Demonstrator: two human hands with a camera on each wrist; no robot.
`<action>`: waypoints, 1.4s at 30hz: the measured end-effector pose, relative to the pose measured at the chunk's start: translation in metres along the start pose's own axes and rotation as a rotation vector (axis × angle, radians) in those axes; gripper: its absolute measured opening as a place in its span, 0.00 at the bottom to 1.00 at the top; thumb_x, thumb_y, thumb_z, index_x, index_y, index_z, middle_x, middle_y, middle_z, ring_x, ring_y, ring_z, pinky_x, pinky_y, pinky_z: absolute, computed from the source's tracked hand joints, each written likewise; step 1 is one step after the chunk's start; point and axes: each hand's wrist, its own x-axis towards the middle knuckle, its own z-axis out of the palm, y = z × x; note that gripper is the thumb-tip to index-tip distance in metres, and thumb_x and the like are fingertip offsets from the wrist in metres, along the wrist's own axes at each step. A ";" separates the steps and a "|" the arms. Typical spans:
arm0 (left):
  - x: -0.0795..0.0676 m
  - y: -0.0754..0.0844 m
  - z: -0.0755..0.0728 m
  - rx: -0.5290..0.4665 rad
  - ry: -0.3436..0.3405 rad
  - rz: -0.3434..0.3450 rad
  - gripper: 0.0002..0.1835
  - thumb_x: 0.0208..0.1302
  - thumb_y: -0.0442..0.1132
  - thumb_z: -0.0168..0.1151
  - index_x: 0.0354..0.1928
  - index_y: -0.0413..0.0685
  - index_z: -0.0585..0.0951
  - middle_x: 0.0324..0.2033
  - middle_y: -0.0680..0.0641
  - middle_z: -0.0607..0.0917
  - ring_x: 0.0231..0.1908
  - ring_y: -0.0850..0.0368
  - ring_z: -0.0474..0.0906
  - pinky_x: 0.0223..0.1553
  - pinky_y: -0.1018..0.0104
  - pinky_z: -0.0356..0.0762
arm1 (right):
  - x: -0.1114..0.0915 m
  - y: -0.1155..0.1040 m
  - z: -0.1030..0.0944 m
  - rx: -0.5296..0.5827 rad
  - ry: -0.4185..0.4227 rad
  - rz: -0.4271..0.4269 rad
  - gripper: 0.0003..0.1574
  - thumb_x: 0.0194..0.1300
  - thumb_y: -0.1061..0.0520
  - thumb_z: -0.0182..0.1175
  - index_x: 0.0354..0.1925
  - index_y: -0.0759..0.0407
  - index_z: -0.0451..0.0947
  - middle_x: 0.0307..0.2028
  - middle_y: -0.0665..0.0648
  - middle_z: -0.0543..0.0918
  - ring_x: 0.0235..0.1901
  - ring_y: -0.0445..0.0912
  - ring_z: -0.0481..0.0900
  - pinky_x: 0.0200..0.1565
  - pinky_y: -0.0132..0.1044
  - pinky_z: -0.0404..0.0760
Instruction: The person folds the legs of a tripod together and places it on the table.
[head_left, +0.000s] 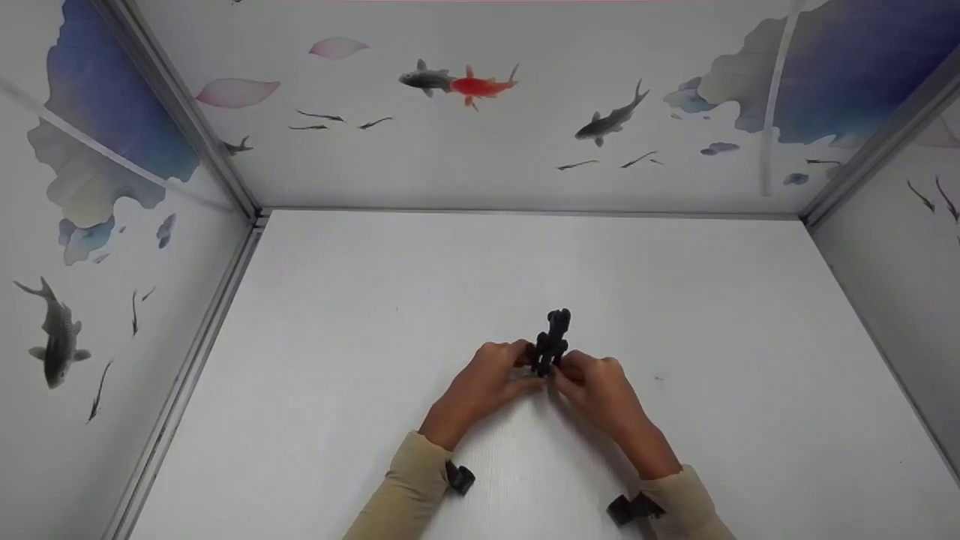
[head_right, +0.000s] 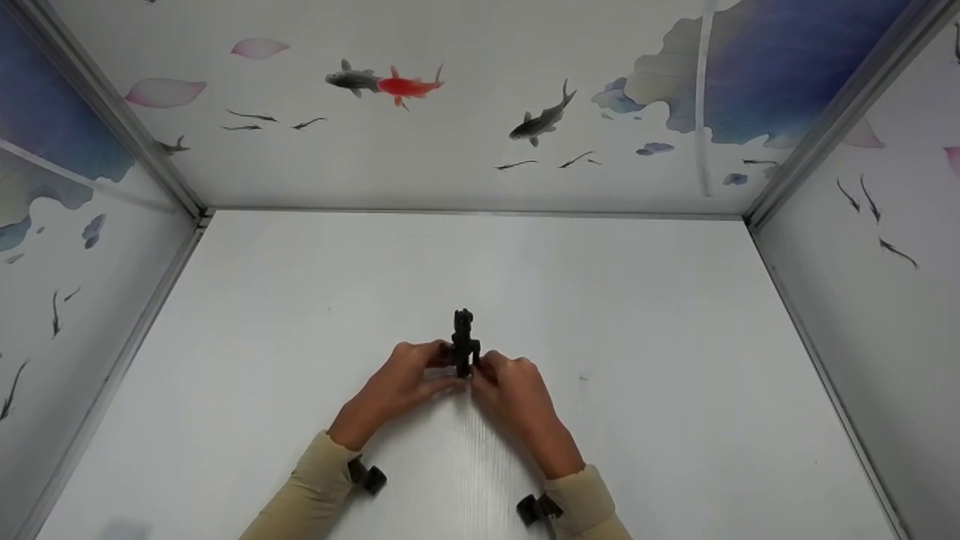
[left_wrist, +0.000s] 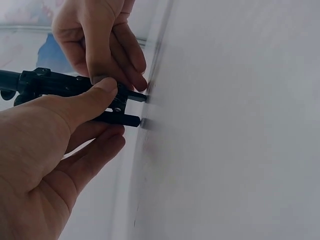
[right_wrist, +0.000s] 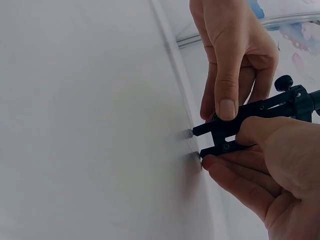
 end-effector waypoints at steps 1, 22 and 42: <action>0.000 0.000 0.000 0.000 0.001 0.000 0.17 0.65 0.40 0.79 0.52 0.44 0.85 0.45 0.46 0.94 0.47 0.54 0.93 0.51 0.64 0.89 | 0.000 0.000 0.000 0.004 -0.003 0.000 0.03 0.71 0.61 0.72 0.41 0.60 0.90 0.37 0.56 0.95 0.39 0.45 0.95 0.43 0.41 0.92; 0.001 -0.001 -0.004 -0.065 -0.031 -0.057 0.20 0.65 0.43 0.81 0.55 0.46 0.86 0.47 0.47 0.94 0.48 0.54 0.92 0.53 0.66 0.88 | 0.000 0.009 -0.001 0.009 0.005 -0.036 0.04 0.68 0.65 0.73 0.42 0.60 0.90 0.38 0.57 0.95 0.39 0.46 0.95 0.43 0.39 0.92; 0.018 0.054 -0.039 -0.169 0.386 0.287 0.22 0.80 0.39 0.65 0.71 0.49 0.80 0.65 0.50 0.87 0.62 0.59 0.84 0.63 0.67 0.83 | 0.002 0.007 -0.005 0.141 -0.182 0.024 0.33 0.63 0.57 0.81 0.64 0.54 0.80 0.54 0.51 0.91 0.56 0.45 0.90 0.59 0.46 0.89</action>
